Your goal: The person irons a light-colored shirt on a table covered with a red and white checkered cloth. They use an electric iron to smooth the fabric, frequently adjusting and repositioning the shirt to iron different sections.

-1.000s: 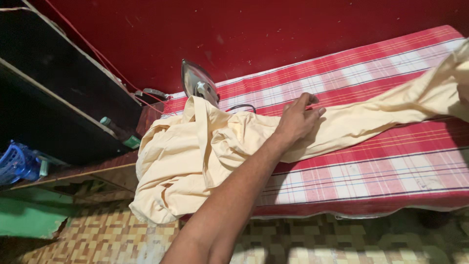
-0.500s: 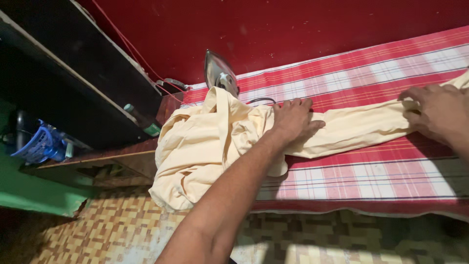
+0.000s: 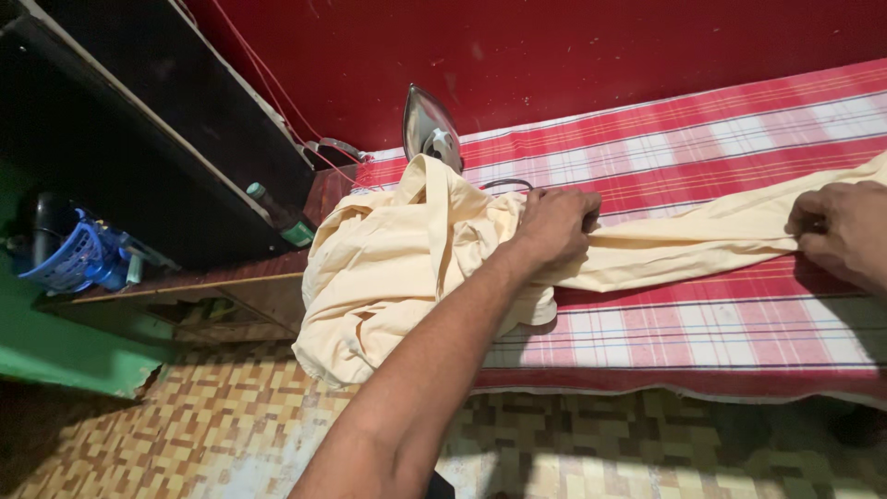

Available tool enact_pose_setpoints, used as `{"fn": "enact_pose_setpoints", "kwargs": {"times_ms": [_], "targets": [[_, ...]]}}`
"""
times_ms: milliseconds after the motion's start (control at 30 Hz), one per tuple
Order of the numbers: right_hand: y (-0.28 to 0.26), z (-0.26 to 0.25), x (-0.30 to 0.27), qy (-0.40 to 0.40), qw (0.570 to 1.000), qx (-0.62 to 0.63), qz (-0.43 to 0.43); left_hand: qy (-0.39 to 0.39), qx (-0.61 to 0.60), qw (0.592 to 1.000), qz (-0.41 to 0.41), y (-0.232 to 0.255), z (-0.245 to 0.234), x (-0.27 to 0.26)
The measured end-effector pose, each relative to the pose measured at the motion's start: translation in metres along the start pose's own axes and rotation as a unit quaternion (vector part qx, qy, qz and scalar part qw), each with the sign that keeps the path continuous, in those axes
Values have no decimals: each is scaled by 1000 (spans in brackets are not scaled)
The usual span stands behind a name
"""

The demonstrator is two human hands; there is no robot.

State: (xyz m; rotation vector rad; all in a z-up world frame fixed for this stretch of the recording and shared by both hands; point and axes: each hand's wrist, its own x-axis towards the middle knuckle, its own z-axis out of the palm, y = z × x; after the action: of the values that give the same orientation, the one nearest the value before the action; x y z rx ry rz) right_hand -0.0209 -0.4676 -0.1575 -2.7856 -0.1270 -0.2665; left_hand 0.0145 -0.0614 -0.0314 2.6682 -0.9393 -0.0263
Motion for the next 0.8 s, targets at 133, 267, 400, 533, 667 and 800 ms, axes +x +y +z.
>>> {"fn": "enact_pose_setpoints", "kwargs": {"times_ms": [133, 267, 400, 533, 667, 800], "targets": [[39, 19, 16, -42, 998, -50, 8, -56, 3, 998, -1, 4, -5, -2], [60, 42, 45, -9, 979, -155, -134, -101, -2, 995, -13, 8, -14, -2], [52, 44, 61, 148, 925, -229, -266, -119, 75, 990, 2, 14, -26, -2], [21, 46, 63, 20, 986, -157, -54, -122, 172, 978, -6, 10, -39, -8], [6, 40, 65, 25, 988, -148, -31, -85, 208, 974, 0, -2, -47, -15], [5, 40, 58, 22, 988, -152, -15, 80, 224, 969, 70, -14, -38, -24]]}}
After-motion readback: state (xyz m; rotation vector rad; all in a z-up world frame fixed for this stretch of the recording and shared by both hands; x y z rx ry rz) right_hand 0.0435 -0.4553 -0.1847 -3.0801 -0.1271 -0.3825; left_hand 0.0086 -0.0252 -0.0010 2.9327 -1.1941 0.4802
